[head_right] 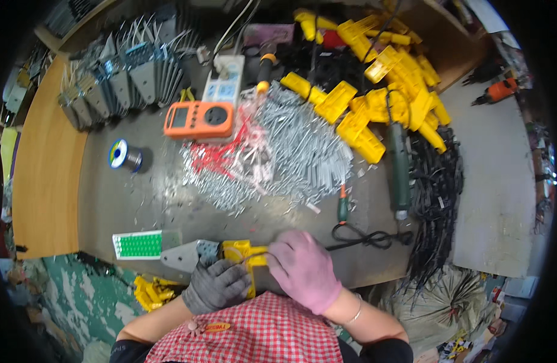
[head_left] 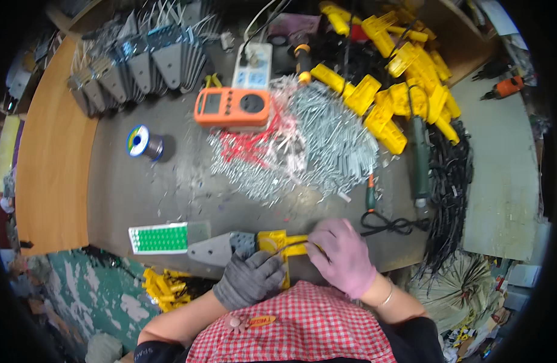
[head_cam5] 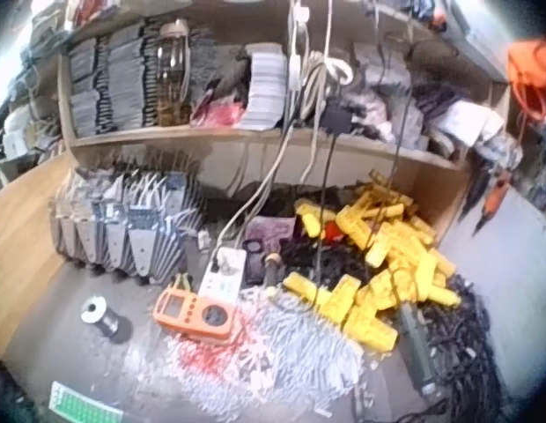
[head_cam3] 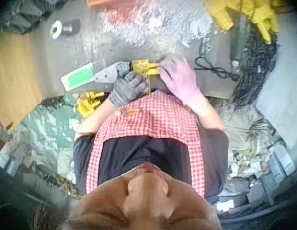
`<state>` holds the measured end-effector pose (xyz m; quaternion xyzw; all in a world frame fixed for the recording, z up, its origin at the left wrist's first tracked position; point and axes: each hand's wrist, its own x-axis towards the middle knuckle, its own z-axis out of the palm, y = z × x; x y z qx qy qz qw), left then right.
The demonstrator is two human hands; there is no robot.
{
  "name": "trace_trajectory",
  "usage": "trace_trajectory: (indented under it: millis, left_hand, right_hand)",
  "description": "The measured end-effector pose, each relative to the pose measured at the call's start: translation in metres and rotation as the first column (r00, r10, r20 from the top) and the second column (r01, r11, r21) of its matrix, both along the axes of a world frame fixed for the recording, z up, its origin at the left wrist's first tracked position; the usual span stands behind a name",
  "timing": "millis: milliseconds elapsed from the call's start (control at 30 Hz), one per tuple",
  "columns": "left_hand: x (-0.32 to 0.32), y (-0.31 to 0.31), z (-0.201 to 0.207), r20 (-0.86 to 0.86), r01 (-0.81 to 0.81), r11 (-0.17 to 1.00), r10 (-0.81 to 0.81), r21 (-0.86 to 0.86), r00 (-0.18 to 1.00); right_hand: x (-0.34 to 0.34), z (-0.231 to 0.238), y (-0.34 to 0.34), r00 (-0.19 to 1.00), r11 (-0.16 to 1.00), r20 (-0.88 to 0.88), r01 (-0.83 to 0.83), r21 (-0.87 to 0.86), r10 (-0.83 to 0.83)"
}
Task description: The person solders wires to electrical components using a soldering iron, places the wiring inside yellow plastic casings, and fastens the casing halves together using an electric screwdriver.
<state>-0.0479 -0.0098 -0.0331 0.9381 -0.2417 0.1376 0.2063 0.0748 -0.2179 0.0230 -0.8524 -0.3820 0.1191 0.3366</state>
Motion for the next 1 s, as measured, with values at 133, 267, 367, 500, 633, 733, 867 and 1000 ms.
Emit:
trace_trajectory:
  millis: [133, 267, 367, 500, 633, 733, 867, 1000]
  left_hand:
    - [0.008, -0.003, 0.004, -0.057, -0.025, 0.998, 0.027, 0.051, 0.998]
    - [0.008, 0.005, -0.001, -0.089, 0.018, 0.994, -0.008, 0.106, 0.996]
    - [0.01, 0.005, 0.006, -0.102, 0.018, 0.994, -0.007, 0.106, 0.995]
    - [0.014, -0.01, -0.006, 0.093, -0.037, 0.999, 0.036, 0.014, 0.995]
    - [0.013, -0.009, -0.002, 0.127, -0.011, 1.0, 0.009, 0.01, 0.992]
    - [0.013, -0.006, -0.003, 0.091, -0.019, 0.999, 0.016, 0.032, 0.996]
    - [0.01, -0.004, 0.009, 0.099, -0.046, 0.999, 0.044, 0.02, 0.994]
    - [0.012, 0.001, -0.005, 0.05, 0.019, 0.996, -0.023, 0.084, 0.998]
  right_hand:
    - [0.002, 0.003, -0.037, 0.998, 0.985, 0.058, 0.003, -0.172, 0.007]
    - [0.075, 0.039, -0.038, 0.902, 0.992, 0.414, -0.118, -0.041, 0.124]
    - [0.177, 0.031, -0.042, 0.811, 0.93, 0.454, 0.323, 0.177, -0.368]
    - [0.341, 0.028, -0.087, 0.421, 0.661, 0.622, 0.719, 0.214, -0.66]
    - [0.388, 0.039, -0.074, 0.573, 0.45, 0.416, 0.817, -0.36, -0.706]
    - [0.384, 0.048, -0.039, 0.78, 0.645, 0.346, 0.626, -0.438, -0.522]
    - [0.388, 0.057, -0.042, 0.662, 0.72, 0.304, 0.679, 0.146, -0.686]
    - [0.455, 0.015, -0.182, 0.277, 0.265, 0.204, 0.961, -0.084, -0.939]
